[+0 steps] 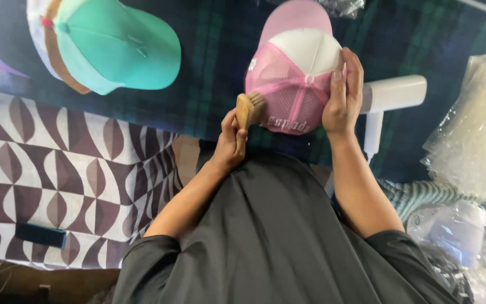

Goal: The person cleans a pink and white trucker cap using a wooden brush and a white handheld steamer. They brush the exterior and interior surfaces, then apply steam to the front panel and mesh back. The person flips the cap to clean the inside and the brim, handling the cap and tools throughout the process.

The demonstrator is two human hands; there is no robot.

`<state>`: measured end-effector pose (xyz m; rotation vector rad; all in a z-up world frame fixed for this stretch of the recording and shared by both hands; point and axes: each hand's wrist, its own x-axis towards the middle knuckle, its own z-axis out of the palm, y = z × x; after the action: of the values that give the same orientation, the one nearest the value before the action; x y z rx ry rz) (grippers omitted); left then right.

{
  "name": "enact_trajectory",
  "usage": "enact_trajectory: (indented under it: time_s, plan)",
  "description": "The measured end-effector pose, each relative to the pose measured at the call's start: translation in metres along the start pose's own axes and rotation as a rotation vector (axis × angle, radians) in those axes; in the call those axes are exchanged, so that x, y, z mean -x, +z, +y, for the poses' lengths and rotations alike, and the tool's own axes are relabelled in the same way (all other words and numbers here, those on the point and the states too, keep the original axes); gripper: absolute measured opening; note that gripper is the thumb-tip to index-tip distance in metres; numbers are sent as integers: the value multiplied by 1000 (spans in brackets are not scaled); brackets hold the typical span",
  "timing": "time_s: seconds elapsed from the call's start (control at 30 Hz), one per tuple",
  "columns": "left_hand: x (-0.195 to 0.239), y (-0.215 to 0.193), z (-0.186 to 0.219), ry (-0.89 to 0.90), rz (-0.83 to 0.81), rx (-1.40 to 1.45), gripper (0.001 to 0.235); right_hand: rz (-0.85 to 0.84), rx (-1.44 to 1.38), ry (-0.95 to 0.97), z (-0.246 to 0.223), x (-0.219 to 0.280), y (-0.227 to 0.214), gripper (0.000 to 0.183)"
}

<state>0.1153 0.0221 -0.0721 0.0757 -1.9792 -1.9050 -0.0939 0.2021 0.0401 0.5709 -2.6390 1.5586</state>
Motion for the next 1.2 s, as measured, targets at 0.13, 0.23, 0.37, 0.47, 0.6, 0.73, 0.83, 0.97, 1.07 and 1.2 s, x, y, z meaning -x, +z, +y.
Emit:
enact_trajectory:
  time_s: [0.13, 0.23, 0.37, 0.47, 0.6, 0.73, 0.83, 0.97, 1.07, 1.2]
  plan:
    - [0, -14, -9, -323, 60, -170, 54, 3, 29, 37, -4, -3, -2, 42]
    - [-5, -6, 5, -146, 55, -63, 54, 2, 37, 47, -7, -1, 0, 42]
    - [6, -24, -24, -556, 2, -362, 57, 8, 3, -15, -1, 0, -1, 40]
    - [-10, -38, 37, -242, 159, -608, 51, 50, -24, -48, 3, 0, 3, 37]
    - [-70, 14, 131, 68, 17, -867, 54, 63, -10, -49, -1, -1, 3, 37]
    - [-78, 14, 120, 269, 46, -987, 46, 46, -11, -44, -1, 0, -1, 37]
    - [-65, -16, 93, 69, 190, -891, 43, 76, -22, -74, 4, -4, 1, 36]
    - [-30, -61, 69, -409, 332, -779, 42, 182, 212, -184, 0, 2, -6, 34]
    - [-32, -25, 114, -320, 377, -35, 36, 157, 156, -400, -66, 21, -17, 10]
    - [-59, 33, 141, -310, 253, 487, 39, -181, -115, -184, -107, 61, -5, 47]
